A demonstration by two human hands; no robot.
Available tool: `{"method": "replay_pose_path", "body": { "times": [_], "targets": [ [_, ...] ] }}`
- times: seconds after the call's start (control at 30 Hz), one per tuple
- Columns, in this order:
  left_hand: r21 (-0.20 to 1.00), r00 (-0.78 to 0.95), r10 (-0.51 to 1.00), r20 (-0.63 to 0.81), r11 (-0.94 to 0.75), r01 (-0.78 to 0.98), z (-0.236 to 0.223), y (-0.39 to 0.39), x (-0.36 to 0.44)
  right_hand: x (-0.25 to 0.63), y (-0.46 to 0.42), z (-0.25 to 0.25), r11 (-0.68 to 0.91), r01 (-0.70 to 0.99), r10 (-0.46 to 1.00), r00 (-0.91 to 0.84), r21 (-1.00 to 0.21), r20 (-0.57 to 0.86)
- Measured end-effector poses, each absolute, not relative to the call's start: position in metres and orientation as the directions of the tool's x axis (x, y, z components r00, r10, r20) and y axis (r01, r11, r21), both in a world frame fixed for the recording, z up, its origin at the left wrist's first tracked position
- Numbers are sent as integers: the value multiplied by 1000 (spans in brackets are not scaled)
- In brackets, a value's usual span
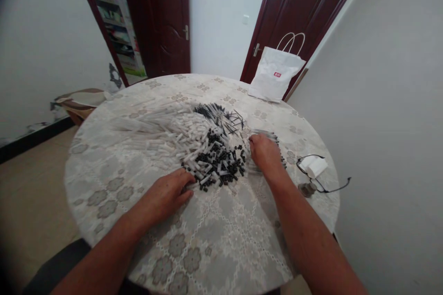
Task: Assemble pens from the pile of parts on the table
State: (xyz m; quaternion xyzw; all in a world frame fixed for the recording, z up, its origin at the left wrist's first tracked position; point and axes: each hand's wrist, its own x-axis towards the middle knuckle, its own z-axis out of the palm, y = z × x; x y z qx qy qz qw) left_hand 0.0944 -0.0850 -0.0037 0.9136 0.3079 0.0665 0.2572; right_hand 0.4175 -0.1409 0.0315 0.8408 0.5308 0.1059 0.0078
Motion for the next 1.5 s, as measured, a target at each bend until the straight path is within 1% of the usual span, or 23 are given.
{"method": "replay_pose_path", "body": {
  "times": [0.07,0.1,0.17,0.2,0.27,0.43,0.53,0.63,0.8,0.93,1.1,1.2,1.33,1.5],
  "targets": [
    [521,797,604,-15,-676,521,-4,-85,94,394,-152,34,-304,952,946,297,36,131],
    [525,792,611,-7,-671,523,-5,-85,94,383,-157,35,-254,967,964,253,4,84],
    [529,775,632,-1,-657,537,-7,-84,94,363,-166,35,-192,981,981,192,-33,-7],
    [528,766,643,7,-653,543,-8,-84,94,355,-169,34,-167,984,986,166,-54,-29],
    [517,753,657,30,-655,551,-10,-82,93,344,-173,30,-142,985,990,141,-96,-22],
    [456,709,703,57,-650,608,-12,-79,90,338,-177,16,-92,979,991,108,-183,77],
    [425,693,719,54,-645,635,-9,-80,91,335,-178,13,-58,979,992,78,-195,98],
    [411,677,735,44,-630,658,-6,-81,93,328,-179,11,-23,985,996,37,-169,83],
    [464,652,757,56,-597,654,-5,-79,93,314,-178,5,-34,999,999,35,-33,27],
    [492,663,740,107,-619,612,-11,-75,88,309,-177,0,-44,999,999,45,-9,19],
    [512,653,749,109,-606,609,-15,-72,86,308,-177,-2,-34,999,999,35,-31,37],
    [487,668,736,113,-627,608,-14,-74,87,308,-177,-3,-28,998,997,32,-63,66],
    [448,684,721,109,-650,614,-13,-76,87,311,-176,-7,-21,989,991,41,-144,131],
    [457,671,736,95,-631,627,-13,-76,88,315,-174,-10,28,961,975,34,-276,219]
  ]
}}
